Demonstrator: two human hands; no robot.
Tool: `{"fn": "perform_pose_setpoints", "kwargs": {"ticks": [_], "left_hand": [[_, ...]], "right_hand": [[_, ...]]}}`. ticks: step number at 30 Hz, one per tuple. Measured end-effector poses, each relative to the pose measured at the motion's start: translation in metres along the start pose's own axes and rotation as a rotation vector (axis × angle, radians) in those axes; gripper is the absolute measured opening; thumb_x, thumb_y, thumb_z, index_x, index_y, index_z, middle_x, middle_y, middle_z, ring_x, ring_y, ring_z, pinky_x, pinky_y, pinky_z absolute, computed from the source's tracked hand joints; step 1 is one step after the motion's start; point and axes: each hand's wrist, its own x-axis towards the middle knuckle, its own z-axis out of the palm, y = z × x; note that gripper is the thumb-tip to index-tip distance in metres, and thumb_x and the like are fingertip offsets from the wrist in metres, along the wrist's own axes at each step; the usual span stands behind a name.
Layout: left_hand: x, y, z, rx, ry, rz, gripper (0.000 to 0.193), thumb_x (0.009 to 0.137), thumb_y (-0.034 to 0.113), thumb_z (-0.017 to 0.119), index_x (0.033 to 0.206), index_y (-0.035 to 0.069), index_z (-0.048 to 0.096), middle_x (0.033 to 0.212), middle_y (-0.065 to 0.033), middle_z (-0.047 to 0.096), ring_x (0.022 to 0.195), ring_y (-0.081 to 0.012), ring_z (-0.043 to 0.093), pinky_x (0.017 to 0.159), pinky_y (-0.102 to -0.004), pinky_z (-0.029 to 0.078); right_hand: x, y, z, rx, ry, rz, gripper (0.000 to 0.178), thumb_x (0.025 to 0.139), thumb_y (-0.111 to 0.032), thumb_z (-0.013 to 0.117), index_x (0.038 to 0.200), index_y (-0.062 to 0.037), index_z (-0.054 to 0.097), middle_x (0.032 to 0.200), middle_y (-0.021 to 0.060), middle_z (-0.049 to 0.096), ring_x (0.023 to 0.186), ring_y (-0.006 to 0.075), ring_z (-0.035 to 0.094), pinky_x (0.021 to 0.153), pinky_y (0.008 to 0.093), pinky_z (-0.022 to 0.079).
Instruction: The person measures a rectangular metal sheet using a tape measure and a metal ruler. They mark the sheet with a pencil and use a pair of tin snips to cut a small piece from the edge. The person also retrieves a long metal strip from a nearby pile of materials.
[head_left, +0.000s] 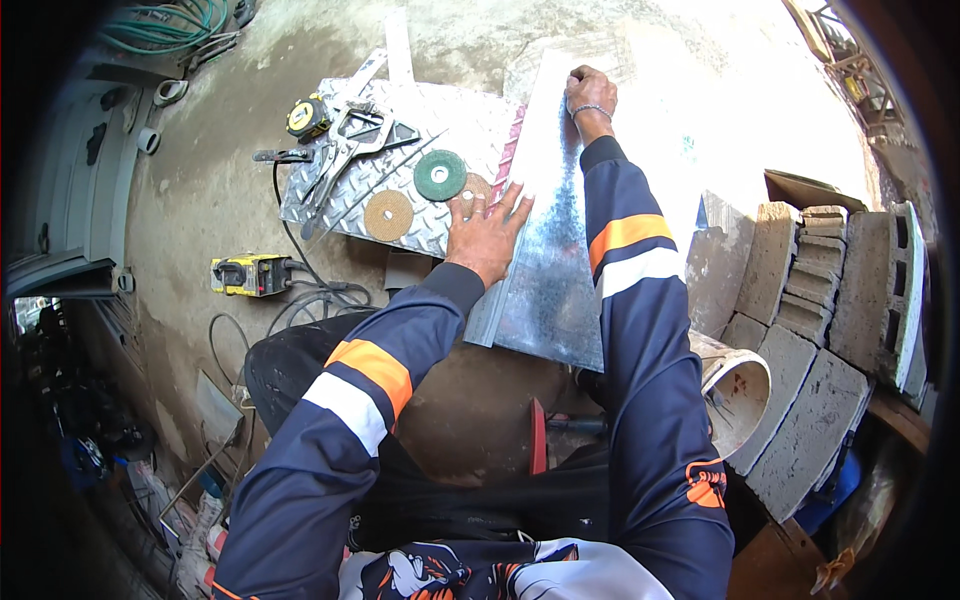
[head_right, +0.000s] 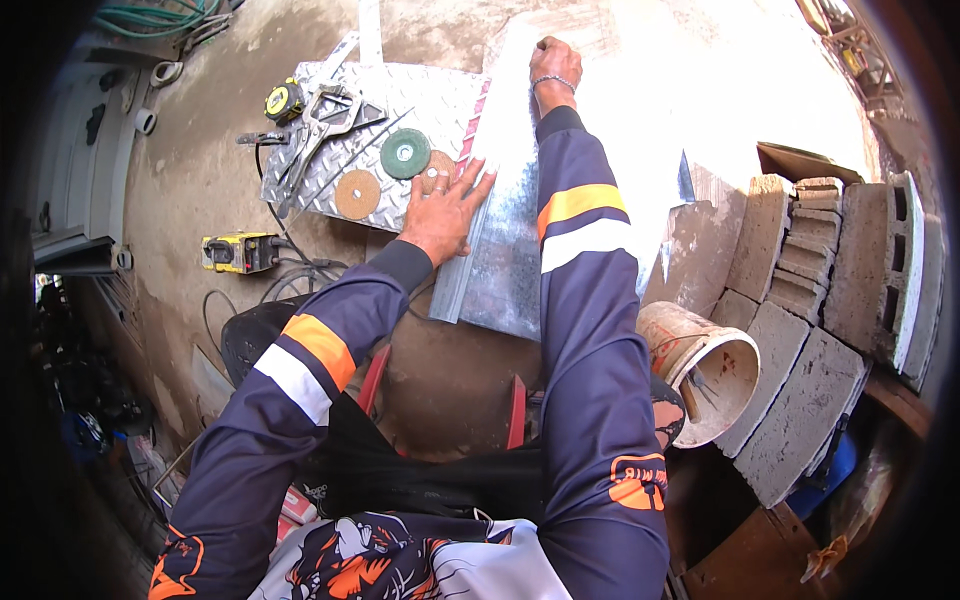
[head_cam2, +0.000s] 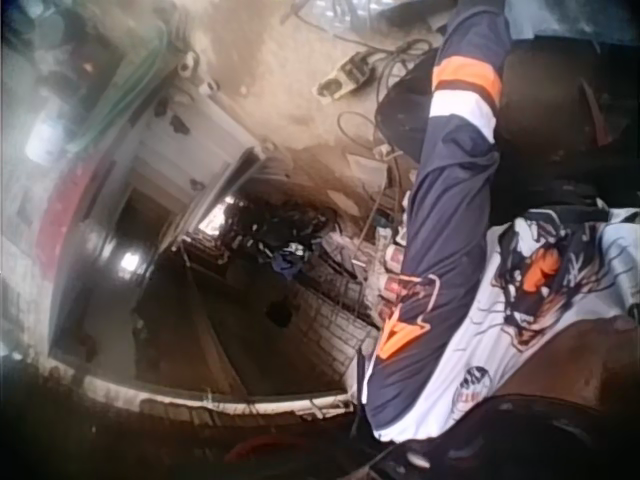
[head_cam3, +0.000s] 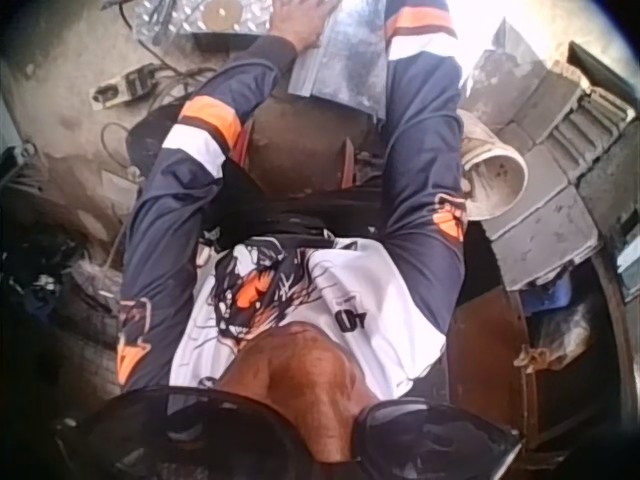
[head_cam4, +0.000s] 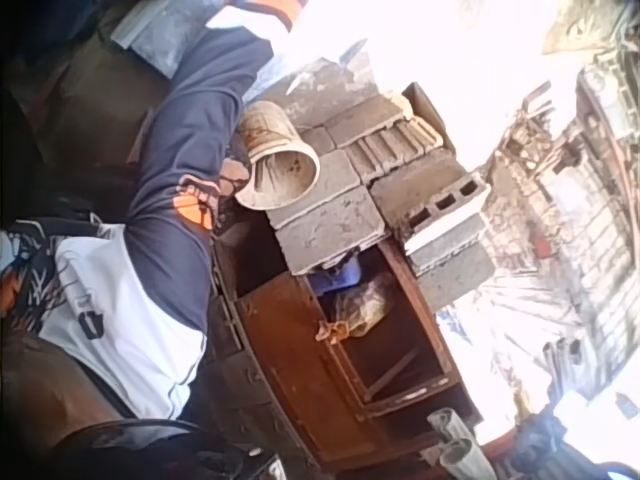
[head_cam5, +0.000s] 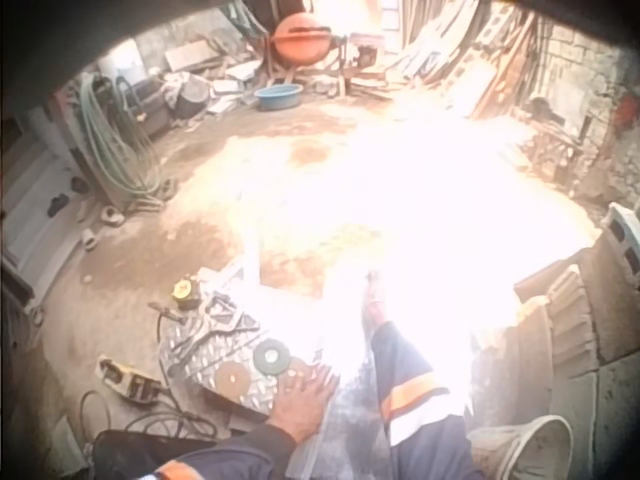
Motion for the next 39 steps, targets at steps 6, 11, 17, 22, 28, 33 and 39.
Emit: {"fn": "perform_pose_setpoints", "kwargs": {"ticks": [6,11,17,22,28,33,39], "left_hand": [[-0.003,-0.001,-0.004,-0.03,-0.005,0.006,0.109,0.073,0.023,0.084,0.157,0.027,0.015,0.165,0.0028,0.008,0.141,-0.0349,0.037,0.112,-0.0641,0.023],[-0.003,-0.001,-0.003,0.012,0.014,0.013,0.12,0.064,0.032,0.089,0.157,0.028,0.014,0.165,0.002,0.009,0.141,-0.0354,0.037,0.113,-0.0638,0.024],[-0.003,-0.003,-0.001,-0.01,0.022,0.018,0.12,0.062,0.031,0.09,0.157,0.029,0.017,0.165,0.0045,0.012,0.139,-0.0351,0.04,0.113,-0.0657,0.022],[-0.002,-0.001,0.0,0.007,0.042,0.02,0.119,0.063,0.032,0.09,0.157,0.029,0.018,0.164,0.0043,0.016,0.139,-0.033,0.041,0.113,-0.0673,0.021],[-0.002,-0.004,0.003,0.012,0.069,0.03,0.119,0.061,0.034,0.091,0.156,0.03,0.021,0.163,0.0048,0.018,0.137,-0.032,0.043,0.111,-0.069,0.022],[-0.002,-0.005,0.003,0.015,0.061,0.023,0.117,0.06,0.033,0.092,0.155,0.03,0.022,0.163,0.0051,0.017,0.137,-0.0322,0.044,0.111,-0.0688,0.023],[-0.001,-0.005,0.006,0.017,0.054,0.0,0.117,0.061,0.034,0.091,0.155,0.03,0.023,0.164,0.0053,0.016,0.137,-0.0333,0.043,0.112,-0.0689,0.019]], "right_hand": [[-0.013,-0.001,-0.008,-0.006,-0.05,-0.018,0.016,0.084,-0.015,0.066,0.095,-0.0101,0.076,0.093,0.0208,0.072,0.093,0.0374,0.07,0.088,0.0437,0.054],[-0.042,-0.004,-0.019,-0.038,-0.13,-0.022,0.017,0.084,-0.015,0.066,0.095,-0.0079,0.076,0.092,0.0216,0.072,0.09,0.0375,0.07,0.088,0.0429,0.055],[-0.095,-0.002,-0.03,-0.008,-0.169,-0.056,0.021,0.082,-0.015,0.062,0.095,-0.0049,0.076,0.088,0.0212,0.072,0.086,0.0353,0.071,0.087,0.0407,0.054],[-0.141,0.001,-0.041,0.028,-0.191,-0.048,0.019,0.082,-0.012,0.061,0.093,-0.006,0.076,0.085,0.0227,0.071,0.085,0.0385,0.07,0.083,0.0438,0.055],[-0.201,0.0,-0.053,0.08,-0.218,-0.033,0.021,0.082,-0.014,0.06,0.094,-0.0049,0.076,0.086,0.024,0.07,0.083,0.0403,0.069,0.081,0.0454,0.055],[-0.254,-0.002,-0.062,0.106,-0.235,0.002,0.021,0.081,-0.013,0.06,0.092,-0.0048,0.075,0.084,0.0243,0.069,0.082,0.041,0.069,0.081,0.0463,0.054],[-0.32,-0.009,-0.079,0.054,-0.319,0.036,0.017,0.08,-0.013,0.061,0.088,-0.0059,0.074,0.08,0.0241,0.068,0.079,0.0425,0.067,0.078,0.0482,0.054]]}}
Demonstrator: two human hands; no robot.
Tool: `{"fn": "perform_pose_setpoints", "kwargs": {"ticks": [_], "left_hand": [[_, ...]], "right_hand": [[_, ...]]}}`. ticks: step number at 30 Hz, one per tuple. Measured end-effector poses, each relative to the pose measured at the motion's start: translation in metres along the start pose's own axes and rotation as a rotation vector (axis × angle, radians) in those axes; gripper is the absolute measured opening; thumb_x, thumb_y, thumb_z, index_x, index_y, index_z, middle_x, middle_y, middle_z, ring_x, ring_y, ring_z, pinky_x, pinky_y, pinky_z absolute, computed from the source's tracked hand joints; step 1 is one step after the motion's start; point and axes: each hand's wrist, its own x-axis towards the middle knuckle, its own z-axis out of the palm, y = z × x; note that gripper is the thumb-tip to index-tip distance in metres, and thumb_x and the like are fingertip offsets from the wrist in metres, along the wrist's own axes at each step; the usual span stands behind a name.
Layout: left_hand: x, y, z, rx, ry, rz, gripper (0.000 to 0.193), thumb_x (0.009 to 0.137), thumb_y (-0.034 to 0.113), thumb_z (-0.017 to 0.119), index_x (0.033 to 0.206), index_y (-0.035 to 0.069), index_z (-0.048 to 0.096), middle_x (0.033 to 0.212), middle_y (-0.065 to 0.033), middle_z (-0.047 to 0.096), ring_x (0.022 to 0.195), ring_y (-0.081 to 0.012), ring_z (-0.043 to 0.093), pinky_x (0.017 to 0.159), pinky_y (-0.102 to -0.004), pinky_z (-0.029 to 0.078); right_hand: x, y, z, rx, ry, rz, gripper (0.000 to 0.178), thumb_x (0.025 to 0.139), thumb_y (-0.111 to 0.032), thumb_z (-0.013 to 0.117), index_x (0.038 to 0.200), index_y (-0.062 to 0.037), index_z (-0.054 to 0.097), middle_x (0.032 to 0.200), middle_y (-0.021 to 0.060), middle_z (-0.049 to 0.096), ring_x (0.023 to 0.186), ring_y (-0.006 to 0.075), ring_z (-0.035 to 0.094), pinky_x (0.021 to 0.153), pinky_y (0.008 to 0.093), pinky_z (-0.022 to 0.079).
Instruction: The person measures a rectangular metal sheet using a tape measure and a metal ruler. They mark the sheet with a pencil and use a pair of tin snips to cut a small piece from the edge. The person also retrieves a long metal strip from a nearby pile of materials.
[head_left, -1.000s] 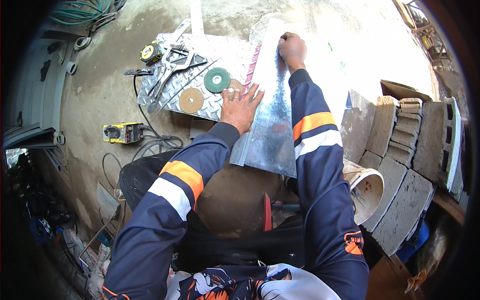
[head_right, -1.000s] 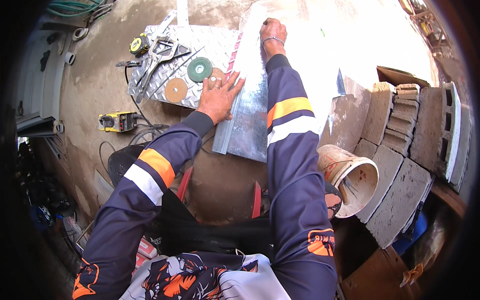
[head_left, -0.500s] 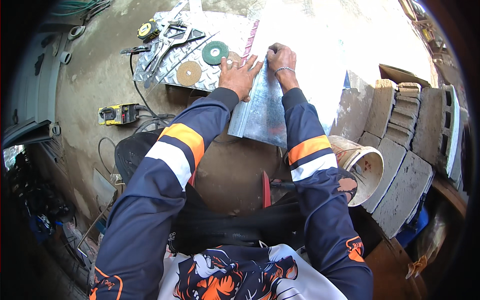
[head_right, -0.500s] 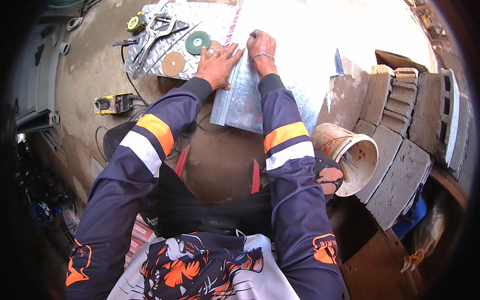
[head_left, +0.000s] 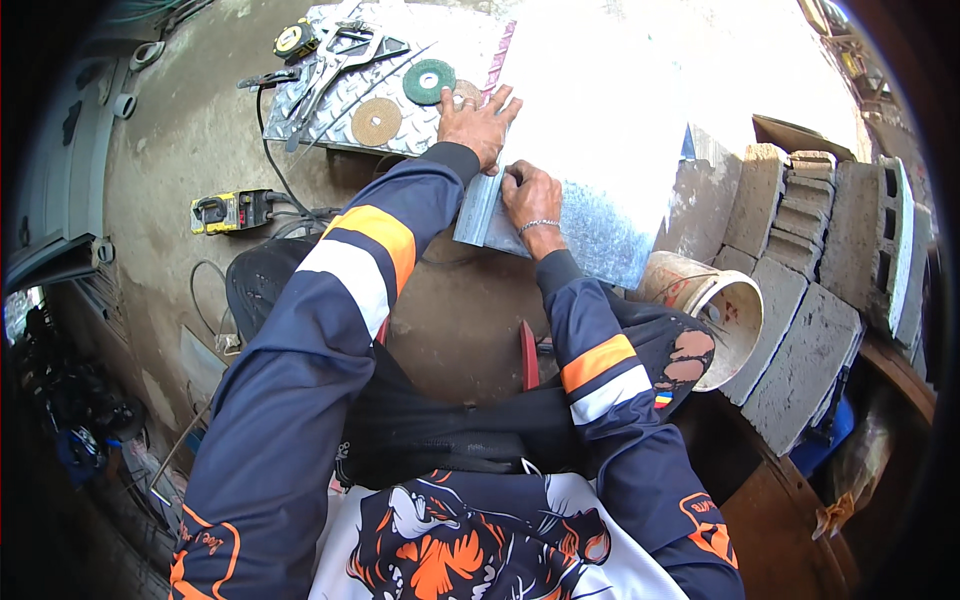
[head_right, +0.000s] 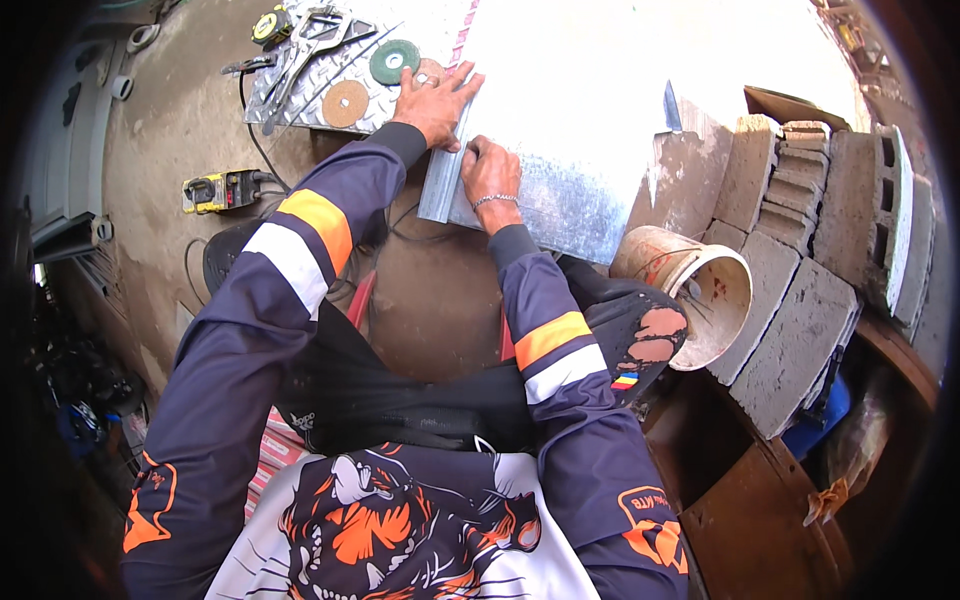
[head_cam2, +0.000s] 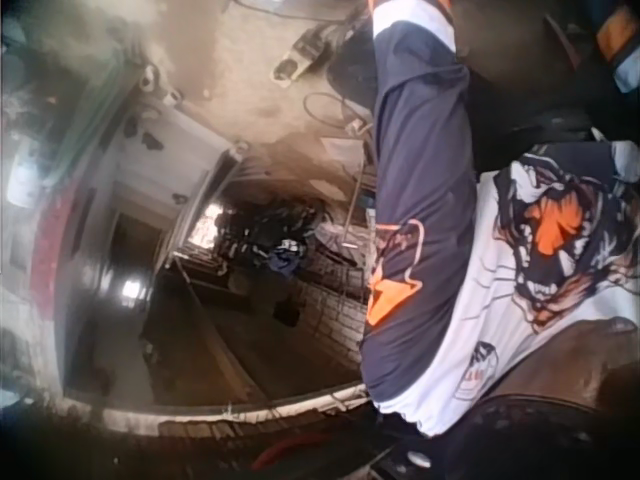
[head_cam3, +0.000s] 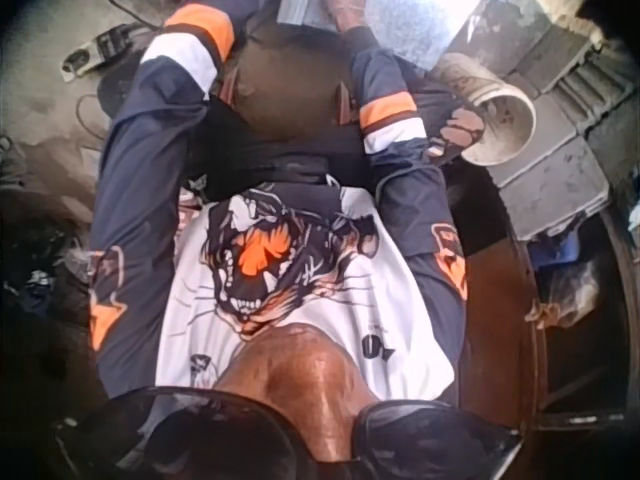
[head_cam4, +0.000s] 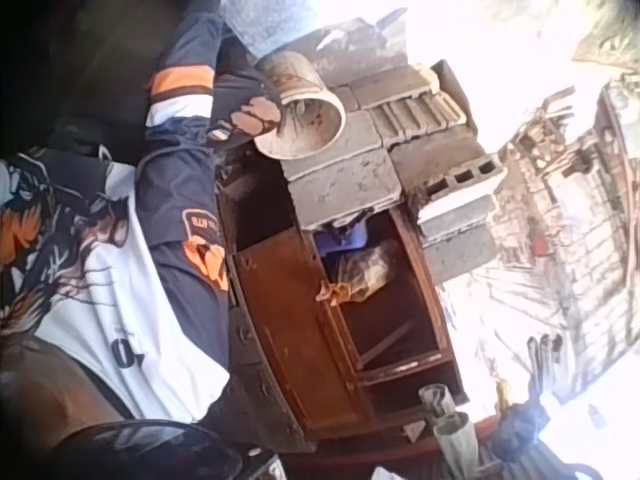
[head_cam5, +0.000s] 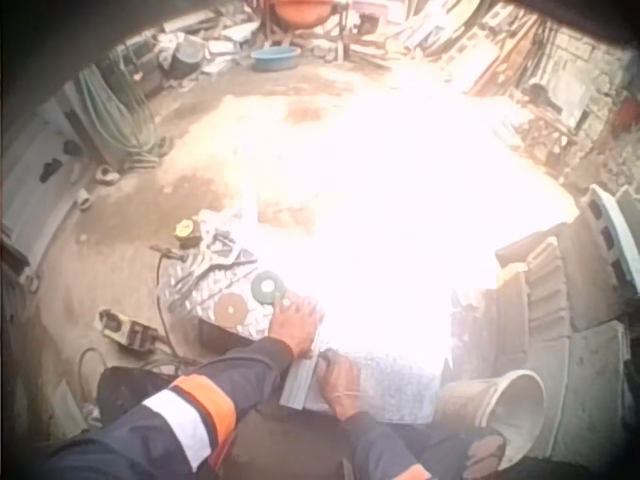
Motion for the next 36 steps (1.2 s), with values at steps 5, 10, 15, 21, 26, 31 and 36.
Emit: {"fn": "perform_pose_setpoints", "kwargs": {"ticks": [5,10,15,21,26,31,36], "left_hand": [[-0.001,0.005,-0.003,0.002,-0.021,-0.015,0.116,0.065,0.033,0.089,0.156,0.03,0.019,0.164,0.0052,0.014,0.141,-0.0326,0.039,0.114,-0.0681,0.016],[0.0,0.006,-0.003,0.017,-0.048,-0.034,0.116,0.067,0.032,0.089,0.157,0.03,0.016,0.165,0.005,0.011,0.142,-0.0321,0.037,0.114,-0.068,0.016],[0.0,0.01,-0.016,0.031,-0.082,-0.023,0.117,0.066,0.032,0.089,0.157,0.029,0.016,0.165,0.0036,0.011,0.142,-0.0316,0.037,0.113,-0.0683,0.017],[-0.002,0.005,-0.008,0.021,-0.081,0.003,0.118,0.064,0.034,0.09,0.157,0.027,0.017,0.165,0.0012,0.012,0.145,-0.0321,0.032,0.111,-0.0698,0.017],[-0.005,0.007,-0.013,0.007,-0.079,0.018,0.12,0.062,0.032,0.091,0.157,0.026,0.017,0.165,-0.0006,0.011,0.147,-0.0339,0.026,0.111,-0.069,0.018],[-0.003,0.011,-0.017,-0.011,-0.12,0.029,0.12,0.062,0.028,0.092,0.156,0.021,0.019,0.165,-0.0056,0.009,0.148,-0.0346,0.02,0.11,-0.0681,0.019],[0.001,0.017,-0.024,-0.004,-0.171,0.03,0.114,0.066,0.03,0.089,0.156,0.017,0.02,0.163,-0.013,0.01,0.147,-0.0447,0.016,0.109,-0.0668,0.024]], "right_hand": [[-0.063,0.001,0.003,0.022,-0.083,0.007,0.014,0.08,-0.013,0.062,0.086,-0.0048,0.072,0.079,0.0248,0.067,0.077,0.0432,0.067,0.076,0.0489,0.053],[-0.13,-0.001,0.016,-0.032,-0.268,0.12,0.014,0.081,-0.015,0.065,0.086,-0.0055,0.073,0.083,0.0237,0.068,0.079,0.0428,0.067,0.076,0.0482,0.054],[-0.187,0.012,0.041,-0.336,-1.039,0.005,0.015,0.077,-0.016,0.069,0.083,-0.0028,0.073,0.083,0.0213,0.071,0.081,0.0399,0.07,0.075,0.0436,0.058],[-0.157,-0.003,-0.036,-0.319,-1.132,-0.166,0.015,0.071,-0.02,0.072,0.074,-0.0056,0.068,0.073,0.016,0.069,0.071,0.0344,0.068,0.066,0.0417,0.054],[-0.136,0.03,-0.113,-0.212,-0.96,-0.153,0.019,0.076,-0.021,0.068,0.081,-0.0022,0.07,0.085,0.0211,0.069,0.085,0.0392,0.068,0.078,0.0448,0.054],[-0.092,0.055,-0.199,-0.186,-0.501,0.059,0.022,0.079,-0.008,0.058,0.094,-0.0119,0.072,0.082,0.0188,0.07,0.081,0.0374,0.068,0.077,0.0434,0.053],[-0.047,0.123,-0.22,-0.211,-0.176,0.179,0.027,0.083,-0.003,0.051,0.095,-0.0046,0.075,0.068,0.0121,0.069,0.057,0.0177,0.066,0.062,0.0336,0.053]]}}
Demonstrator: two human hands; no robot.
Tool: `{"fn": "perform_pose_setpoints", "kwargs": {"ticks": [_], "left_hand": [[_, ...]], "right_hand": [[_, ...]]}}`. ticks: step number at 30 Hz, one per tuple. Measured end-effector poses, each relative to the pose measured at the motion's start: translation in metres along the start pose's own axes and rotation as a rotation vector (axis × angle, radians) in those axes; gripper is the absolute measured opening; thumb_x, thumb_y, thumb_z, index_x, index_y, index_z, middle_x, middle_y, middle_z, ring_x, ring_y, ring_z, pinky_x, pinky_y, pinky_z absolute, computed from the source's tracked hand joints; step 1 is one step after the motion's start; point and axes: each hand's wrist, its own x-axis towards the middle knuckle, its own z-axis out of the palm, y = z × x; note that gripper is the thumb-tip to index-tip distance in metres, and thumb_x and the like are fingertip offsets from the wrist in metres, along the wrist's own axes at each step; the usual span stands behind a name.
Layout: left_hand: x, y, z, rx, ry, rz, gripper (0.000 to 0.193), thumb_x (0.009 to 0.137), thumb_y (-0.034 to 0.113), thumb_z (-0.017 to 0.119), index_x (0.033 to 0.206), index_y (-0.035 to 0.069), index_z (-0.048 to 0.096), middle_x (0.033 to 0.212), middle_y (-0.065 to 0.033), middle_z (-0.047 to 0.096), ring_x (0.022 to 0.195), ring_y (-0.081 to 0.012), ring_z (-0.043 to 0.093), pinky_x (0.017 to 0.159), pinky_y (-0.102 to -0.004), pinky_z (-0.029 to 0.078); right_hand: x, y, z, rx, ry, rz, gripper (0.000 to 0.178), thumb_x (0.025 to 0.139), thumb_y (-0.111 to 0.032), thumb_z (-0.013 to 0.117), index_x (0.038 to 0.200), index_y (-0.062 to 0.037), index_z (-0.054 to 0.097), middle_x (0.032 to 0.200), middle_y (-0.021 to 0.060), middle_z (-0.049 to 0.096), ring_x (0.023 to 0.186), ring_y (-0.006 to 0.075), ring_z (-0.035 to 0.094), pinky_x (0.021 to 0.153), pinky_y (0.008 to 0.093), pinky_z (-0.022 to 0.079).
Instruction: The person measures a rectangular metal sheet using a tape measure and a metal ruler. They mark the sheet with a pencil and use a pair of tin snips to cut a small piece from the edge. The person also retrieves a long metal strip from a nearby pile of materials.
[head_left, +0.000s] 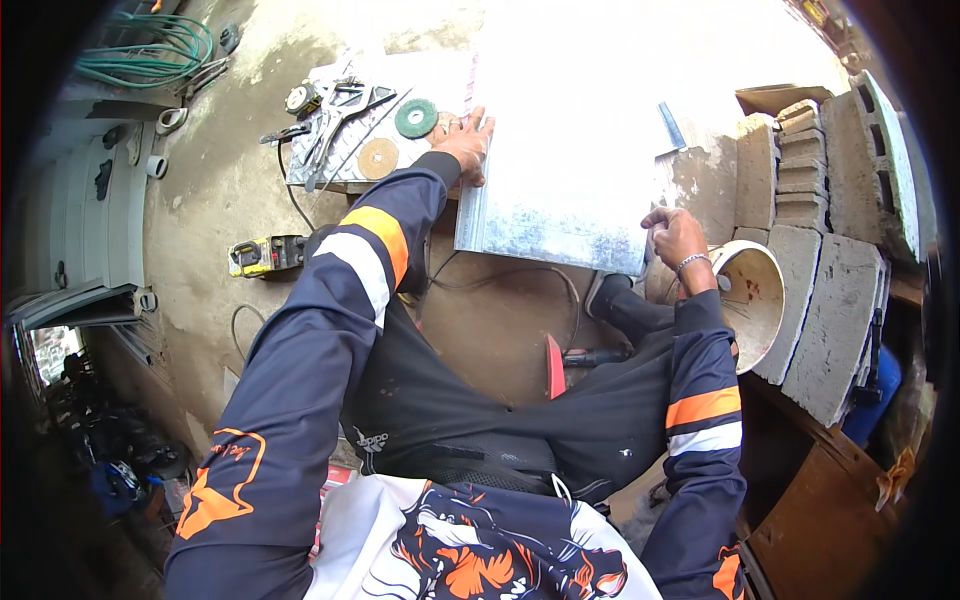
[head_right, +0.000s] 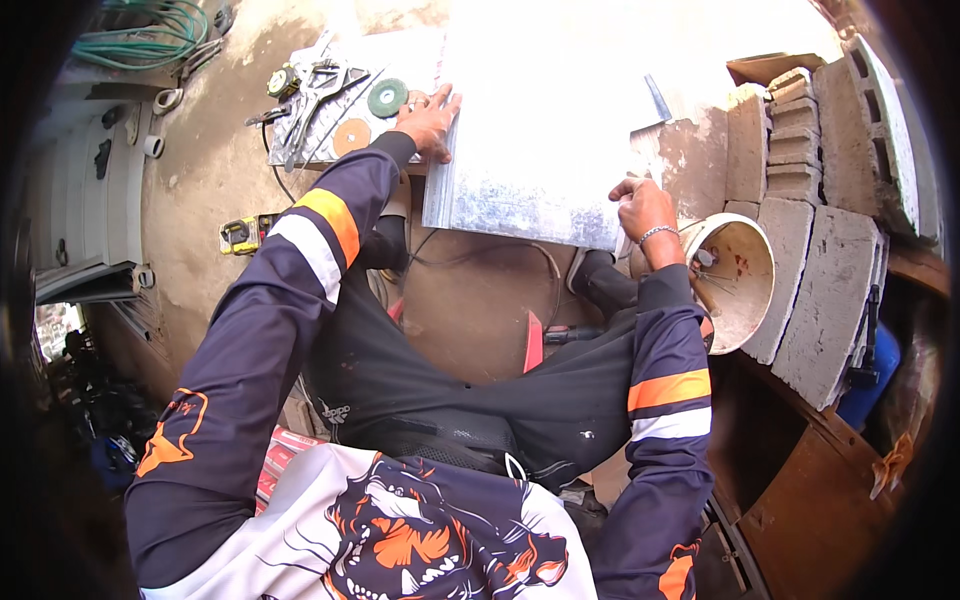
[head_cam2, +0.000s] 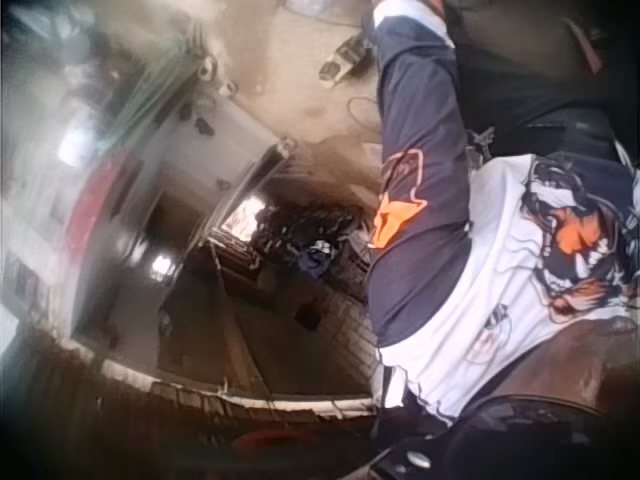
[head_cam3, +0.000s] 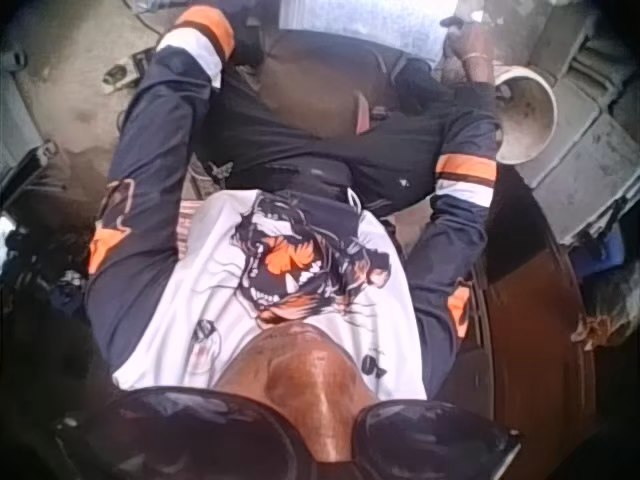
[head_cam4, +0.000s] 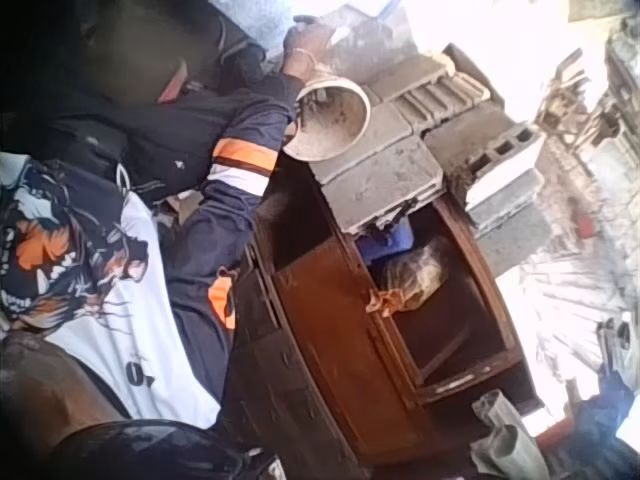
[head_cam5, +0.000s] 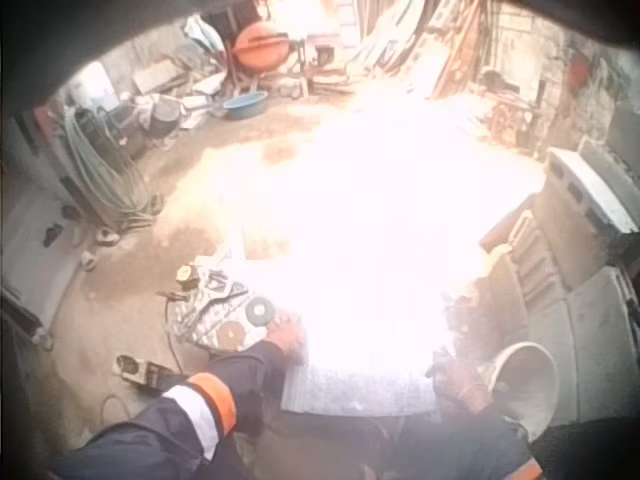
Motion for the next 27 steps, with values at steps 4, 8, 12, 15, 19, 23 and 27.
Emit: {"fn": "perform_pose_setpoints", "kwargs": {"ticks": [4,8,12,15,19,23,27], "left_hand": [[0.007,0.001,0.006,-0.138,0.097,-0.021,0.101,0.072,0.035,0.083,0.153,0.012,0.027,0.157,-0.0252,0.016,0.142,-0.0523,0.019,0.11,-0.0633,0.026],[0.009,0.005,0.044,-0.371,0.392,-0.081,0.085,0.077,0.035,0.079,0.147,0.008,0.037,0.146,-0.0326,0.024,0.136,-0.0537,0.028,0.111,-0.0605,0.026],[0.006,0.027,0.058,-0.491,0.531,-0.198,0.077,0.082,0.026,0.074,0.147,0.011,0.036,0.14,-0.0252,0.027,0.128,-0.0509,0.035,0.103,-0.0572,0.039],[0.005,0.026,0.068,-0.602,0.605,-0.215,0.079,0.083,0.023,0.071,0.148,0.004,0.029,0.134,-0.0267,0.029,0.123,-0.0477,0.04,0.101,-0.056,0.039],[0.011,0.02,0.07,-0.635,0.67,-0.236,0.079,0.084,0.019,0.068,0.146,-0.004,0.025,0.13,-0.0287,0.032,0.12,-0.047,0.041,0.1,-0.0561,0.039],[0.003,0.016,0.064,-0.597,0.724,-0.225,0.074,0.082,0.016,0.065,0.143,-0.007,0.028,0.124,-0.0303,0.035,0.116,-0.0459,0.043,0.098,-0.0531,0.04],[-0.018,0.05,0.055,-0.695,0.846,-0.091,0.069,0.081,0.014,0.064,0.139,-0.006,0.033,0.115,-0.0271,0.037,0.108,-0.0413,0.044,0.095,-0.0489,0.04]], "right_hand": [[0.03,0.048,0.01,-0.151,0.072,0.085,0.025,0.087,-0.014,0.056,0.097,-0.0019,0.075,0.072,0.0175,0.069,0.057,0.0252,0.067,0.059,0.0364,0.055],[0.044,0.052,0.03,-0.14,-0.108,0.319,0.034,0.088,-0.027,0.058,0.105,-0.0006,0.072,0.104,0.0254,0.066,0.094,0.0385,0.065,0.083,0.0419,0.053],[0.049,0.06,0.042,-0.035,-0.231,0.515,0.041,0.091,-0.033,0.057,0.109,0.0014,0.069,0.115,0.0274,0.065,0.102,0.0417,0.066,0.083,0.0458,0.056],[0.045,0.058,0.051,0.284,-0.256,0.57,0.031,0.094,-0.024,0.052,0.109,-0.0007,0.067,0.091,0.0184,0.066,0.077,0.0338,0.066,0.057,0.0486,0.057],[0.044,0.059,0.059,0.558,-0.26,0.564,0.026,0.094,-0.015,0.048,0.11,-0.0031,0.064,0.079,0.0102,0.061,0.063,0.0269,0.061,0.05,0.0459,0.055],[0.046,0.057,0.065,0.438,-0.263,0.528,0.024,0.093,-0.012,0.052,0.109,-0.0015,0.065,0.077,0.0096,0.062,0.06,0.0248,0.061,0.049,0.0436,0.056],[0.051,0.079,0.075,0.404,-0.227,0.459,0.021,0.089,-0.007,0.055,0.103,0.0019,0.067,0.072,0.0117,0.063,0.057,0.0228,0.062,0.047,0.0403,0.057]]}}
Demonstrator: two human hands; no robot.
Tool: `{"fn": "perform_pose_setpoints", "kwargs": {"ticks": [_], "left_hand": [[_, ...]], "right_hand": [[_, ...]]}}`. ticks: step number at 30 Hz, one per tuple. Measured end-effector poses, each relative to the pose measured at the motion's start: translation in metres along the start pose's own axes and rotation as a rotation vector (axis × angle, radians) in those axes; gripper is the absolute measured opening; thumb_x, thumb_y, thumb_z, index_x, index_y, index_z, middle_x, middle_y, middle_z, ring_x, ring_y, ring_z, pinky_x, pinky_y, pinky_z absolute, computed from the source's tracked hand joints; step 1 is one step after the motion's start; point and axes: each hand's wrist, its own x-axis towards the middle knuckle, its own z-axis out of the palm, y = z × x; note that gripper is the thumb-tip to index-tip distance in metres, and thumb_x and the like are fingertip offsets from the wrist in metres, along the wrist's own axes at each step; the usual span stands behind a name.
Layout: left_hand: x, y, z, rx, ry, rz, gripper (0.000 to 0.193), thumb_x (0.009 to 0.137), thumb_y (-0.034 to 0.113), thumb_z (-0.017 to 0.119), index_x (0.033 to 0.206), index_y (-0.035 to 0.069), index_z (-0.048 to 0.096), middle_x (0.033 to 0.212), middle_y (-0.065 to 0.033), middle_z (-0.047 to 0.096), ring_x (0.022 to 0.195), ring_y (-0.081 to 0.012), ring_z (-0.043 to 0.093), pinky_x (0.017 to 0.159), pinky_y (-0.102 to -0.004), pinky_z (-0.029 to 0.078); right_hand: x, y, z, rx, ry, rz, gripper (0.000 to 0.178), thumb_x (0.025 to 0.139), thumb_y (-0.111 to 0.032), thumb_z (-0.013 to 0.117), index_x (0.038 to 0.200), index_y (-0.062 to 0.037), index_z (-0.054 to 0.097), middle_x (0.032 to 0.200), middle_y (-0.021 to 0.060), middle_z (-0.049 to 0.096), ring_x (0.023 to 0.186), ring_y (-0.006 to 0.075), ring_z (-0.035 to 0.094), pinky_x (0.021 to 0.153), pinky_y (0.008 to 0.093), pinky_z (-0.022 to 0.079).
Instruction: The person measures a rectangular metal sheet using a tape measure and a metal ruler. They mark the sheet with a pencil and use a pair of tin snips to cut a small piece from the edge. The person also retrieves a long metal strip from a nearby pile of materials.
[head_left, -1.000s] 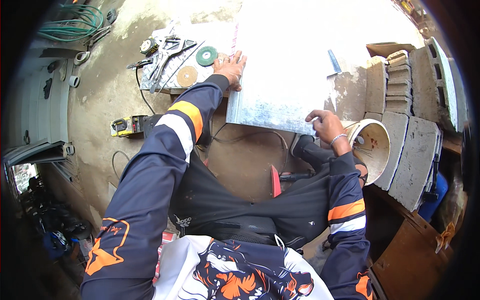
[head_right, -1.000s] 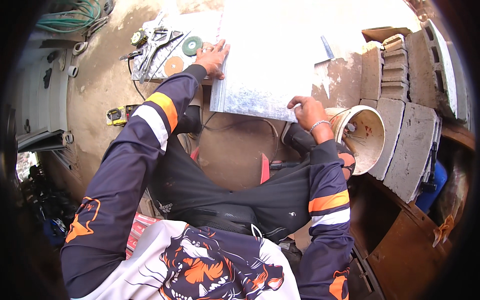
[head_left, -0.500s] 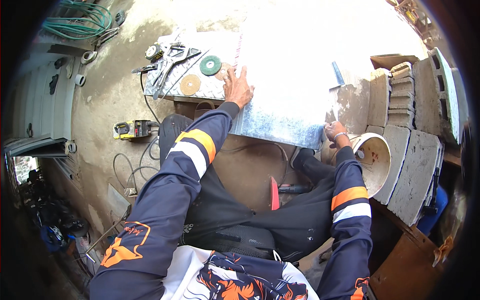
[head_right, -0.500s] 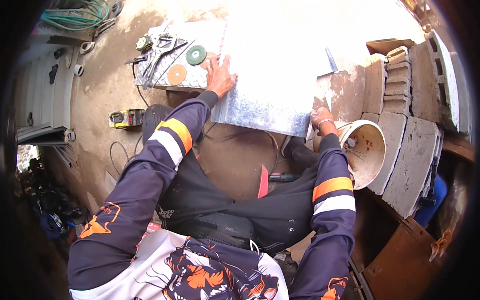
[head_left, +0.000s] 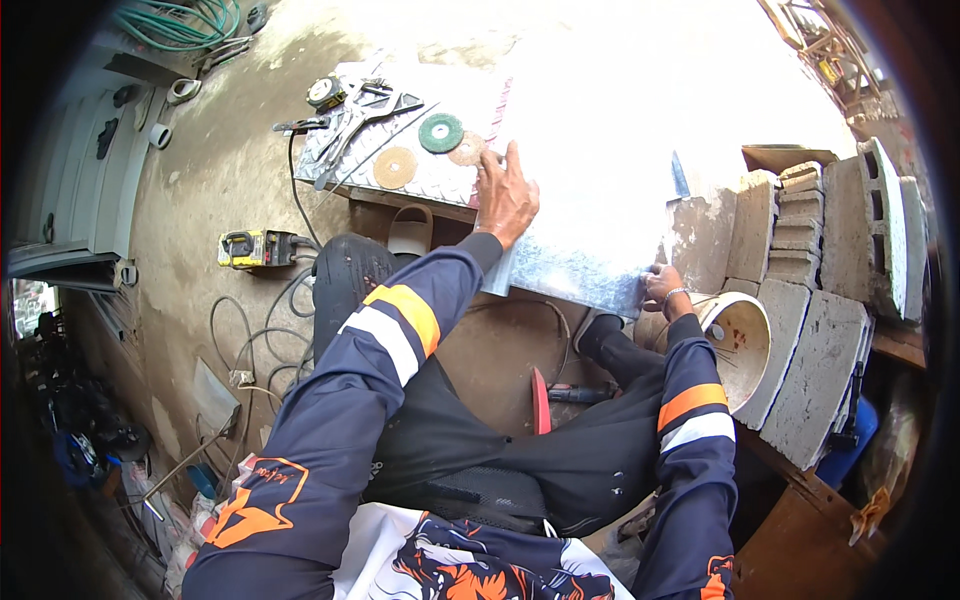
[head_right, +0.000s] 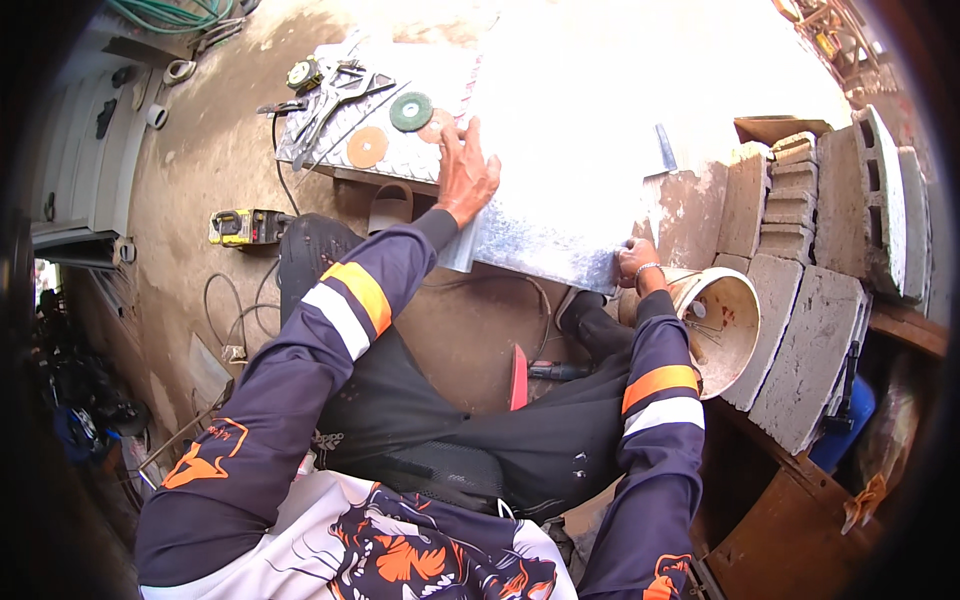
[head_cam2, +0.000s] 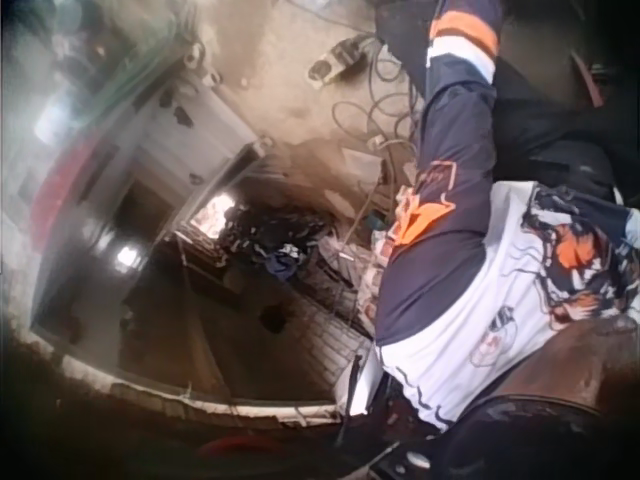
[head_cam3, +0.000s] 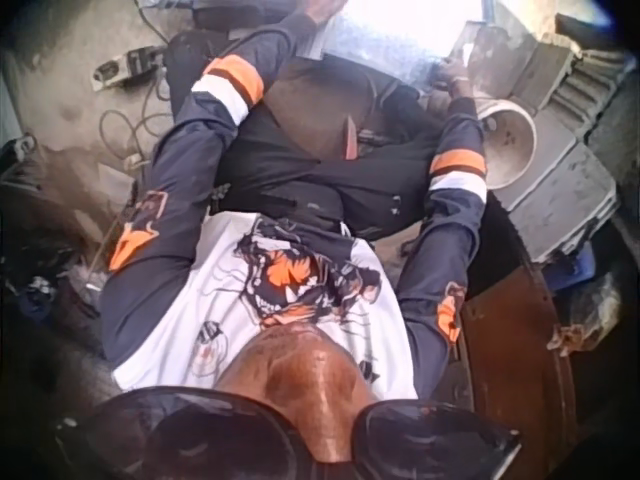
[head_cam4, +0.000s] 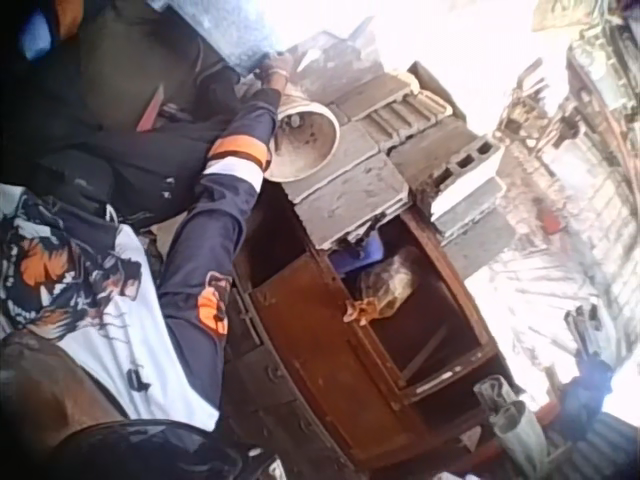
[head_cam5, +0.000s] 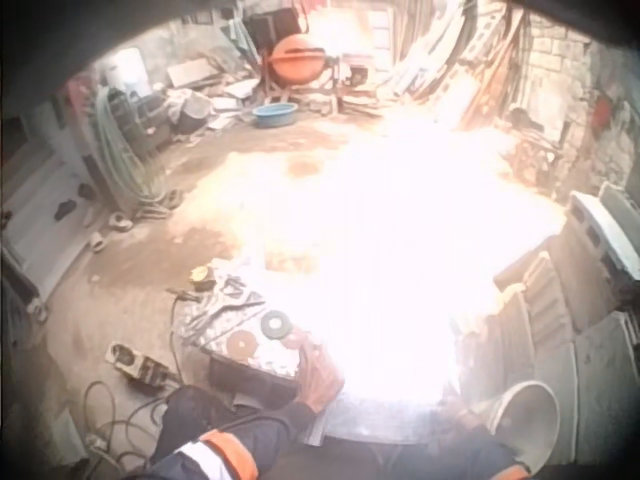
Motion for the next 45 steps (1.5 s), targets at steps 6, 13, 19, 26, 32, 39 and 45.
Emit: {"fn": "perform_pose_setpoints", "kwargs": {"ticks": [6,13,19,26,32,39,45], "left_hand": [[-0.074,0.08,0.016,-0.168,-0.077,0.129,0.067,0.081,0.015,0.065,0.14,-0.002,0.038,0.113,-0.024,0.038,0.106,-0.0391,0.045,0.09,-0.0469,0.043],[-0.134,0.101,0.036,-0.156,-0.196,0.207,0.064,0.081,0.016,0.065,0.139,0.003,0.04,0.114,-0.0232,0.039,0.106,-0.0394,0.047,0.086,-0.0489,0.044],[-0.15,0.104,0.041,-0.181,-0.162,0.195,0.06,0.081,0.015,0.064,0.136,0.006,0.043,0.114,-0.0235,0.038,0.105,-0.0404,0.046,0.086,-0.0486,0.044],[-0.153,0.098,0.041,-0.168,-0.147,0.147,0.056,0.081,0.015,0.065,0.134,0.008,0.046,0.114,-0.0237,0.039,0.106,-0.0415,0.048,0.086,-0.049,0.045],[-0.145,0.096,0.041,-0.168,-0.151,0.134,0.057,0.081,0.015,0.066,0.133,0.01,0.046,0.116,-0.0237,0.039,0.107,-0.0426,0.048,0.088,-0.0508,0.044],[-0.143,0.082,0.031,-0.127,-0.136,0.092,0.059,0.079,0.014,0.066,0.134,0.009,0.046,0.117,-0.0251,0.039,0.11,-0.0433,0.046,0.092,-0.0509,0.043],[-0.128,0.088,0.036,-0.138,-0.091,0.122,0.059,0.079,0.012,0.067,0.134,0.008,0.046,0.116,-0.0234,0.039,0.11,-0.0413,0.046,0.092,-0.0498,0.042]], "right_hand": [[-0.004,-0.006,0.003,-0.021,-0.011,-0.005,0.025,0.088,-0.004,0.05,0.109,0.0,0.064,0.083,0.0115,0.065,0.065,0.0257,0.066,0.052,0.0425,0.061],[-0.027,-0.011,-0.005,0.074,-0.115,0.027,0.034,0.098,-0.012,0.043,0.128,-0.0021,0.053,0.103,0.0133,0.063,0.085,0.0293,0.067,0.072,0.0477,0.056],[-0.028,-0.015,-0.009,0.067,-0.11,0.031,0.042,0.095,-0.013,0.044,0.135,-0.0023,0.049,0.112,0.0146,0.06,0.083,0.0292,0.066,0.066,0.0462,0.057],[-0.021,-0.016,-0.005,-0.106,-0.056,0.009,0.031,0.096,-0.013,0.043,0.123,-0.0042,0.057,0.088,0.0125,0.062,0.069,0.0255,0.064,0.06,0.047,0.058],[-0.012,-0.008,-0.01,0.096,-0.057,-0.01,0.03,0.096,-0.015,0.045,0.124,-0.0065,0.055,0.092,0.0106,0.061,0.073,0.0245,0.062,0.065,0.0501,0.057],[-0.004,-0.016,0.012,0.116,-0.075,-0.066,0.041,0.083,-0.012,0.071,0.12,0.0003,0.059,0.106,0.0175,0.068,0.089,0.0308,0.066,0.072,0.0515,0.054],[0.036,0.038,0.009,-0.194,0.209,-0.452,0.043,0.071,-0.02,0.081,0.103,0.0032,0.066,0.095,0.0215,0.07,0.088,0.0316,0.068,0.078,0.0384,0.052]]}}
